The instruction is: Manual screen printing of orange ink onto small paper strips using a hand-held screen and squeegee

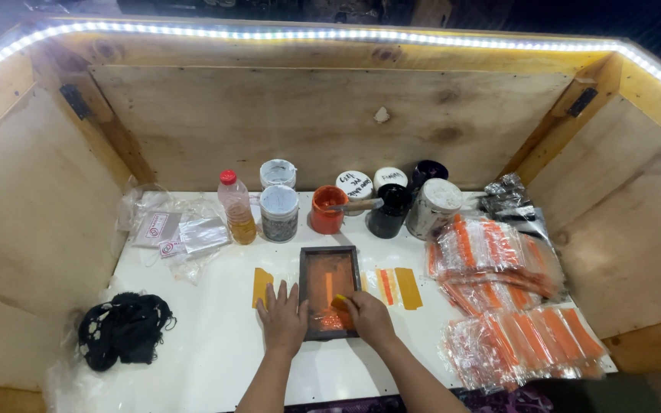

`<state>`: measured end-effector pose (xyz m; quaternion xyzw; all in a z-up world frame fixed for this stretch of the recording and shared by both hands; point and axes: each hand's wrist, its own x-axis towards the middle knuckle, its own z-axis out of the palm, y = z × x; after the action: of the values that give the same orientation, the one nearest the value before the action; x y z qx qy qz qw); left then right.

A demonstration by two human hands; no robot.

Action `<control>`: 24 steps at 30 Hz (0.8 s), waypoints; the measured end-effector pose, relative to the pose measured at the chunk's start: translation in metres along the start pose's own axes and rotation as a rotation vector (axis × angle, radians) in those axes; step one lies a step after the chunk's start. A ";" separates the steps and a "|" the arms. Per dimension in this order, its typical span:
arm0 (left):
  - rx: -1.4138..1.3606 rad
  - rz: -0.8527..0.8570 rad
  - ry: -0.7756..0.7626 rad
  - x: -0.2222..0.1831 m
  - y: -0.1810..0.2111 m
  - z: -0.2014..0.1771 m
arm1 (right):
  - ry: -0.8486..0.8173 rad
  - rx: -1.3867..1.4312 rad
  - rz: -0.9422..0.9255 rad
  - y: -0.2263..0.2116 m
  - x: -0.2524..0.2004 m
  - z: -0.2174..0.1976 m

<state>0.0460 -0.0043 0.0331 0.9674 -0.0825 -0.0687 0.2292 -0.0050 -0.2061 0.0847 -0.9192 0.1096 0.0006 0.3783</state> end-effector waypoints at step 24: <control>0.455 0.006 -0.229 0.041 0.034 -0.009 | -0.137 0.637 0.603 -0.084 0.056 -0.056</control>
<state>0.0835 -0.0384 0.0521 0.9798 -0.1242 -0.1566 -0.0051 0.0618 -0.1984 0.1786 -0.6814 0.3422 0.1382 0.6321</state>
